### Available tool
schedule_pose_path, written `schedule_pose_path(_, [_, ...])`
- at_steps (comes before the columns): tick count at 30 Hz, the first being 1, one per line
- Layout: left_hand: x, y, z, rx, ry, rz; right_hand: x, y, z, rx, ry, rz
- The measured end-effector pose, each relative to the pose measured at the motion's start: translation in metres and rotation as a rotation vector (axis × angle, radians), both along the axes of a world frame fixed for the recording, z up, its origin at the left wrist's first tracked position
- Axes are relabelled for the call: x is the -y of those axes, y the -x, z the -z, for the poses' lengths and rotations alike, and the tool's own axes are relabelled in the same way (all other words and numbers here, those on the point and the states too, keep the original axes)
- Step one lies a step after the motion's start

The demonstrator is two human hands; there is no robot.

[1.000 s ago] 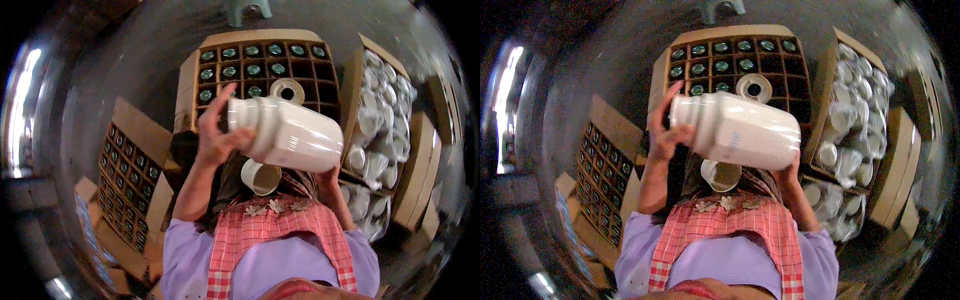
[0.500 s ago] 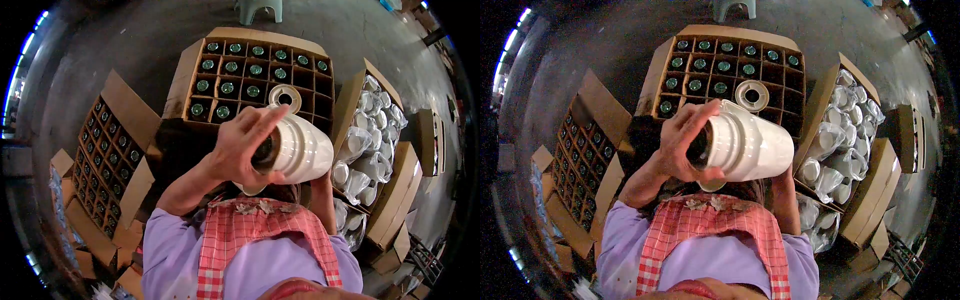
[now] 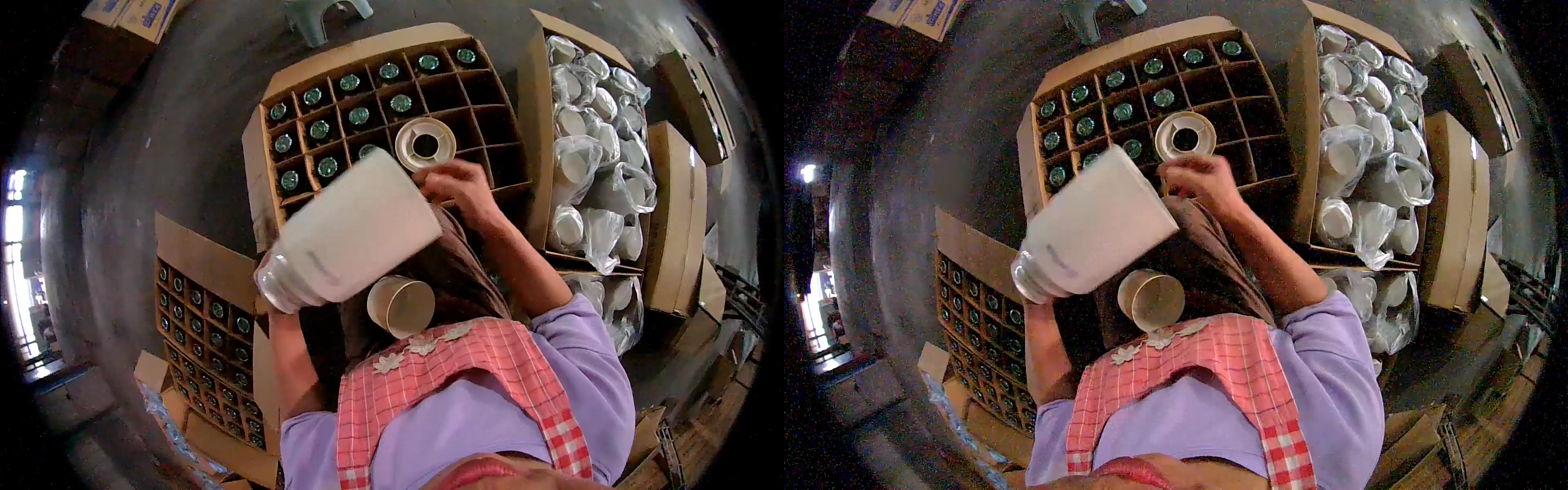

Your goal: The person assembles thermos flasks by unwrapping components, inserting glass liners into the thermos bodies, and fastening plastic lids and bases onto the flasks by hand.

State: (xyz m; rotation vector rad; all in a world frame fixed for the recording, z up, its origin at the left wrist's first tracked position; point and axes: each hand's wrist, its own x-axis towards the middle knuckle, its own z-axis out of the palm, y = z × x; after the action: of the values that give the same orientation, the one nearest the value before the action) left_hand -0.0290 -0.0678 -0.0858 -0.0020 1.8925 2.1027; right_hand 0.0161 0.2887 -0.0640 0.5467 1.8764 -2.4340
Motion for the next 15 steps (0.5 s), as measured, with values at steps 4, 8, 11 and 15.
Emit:
schedule_pose_path(4, [0.009,0.006,0.008,0.029,-0.035,-0.090,-0.032,0.035,0.104,-0.176,-1.250,-0.051])
schedule_pose_path(8, [0.011,0.007,0.006,0.054,-0.027,-0.122,-0.041,0.052,0.155,-0.155,-1.603,-0.355])
schedule_pose_path(11, [0.012,0.008,0.005,0.066,-0.024,-0.130,-0.052,0.064,0.167,-0.243,-1.674,-0.427])
schedule_pose_path(15, [0.009,0.008,0.005,0.074,-0.031,-0.133,-0.056,0.070,0.143,-0.158,-1.443,-0.409])
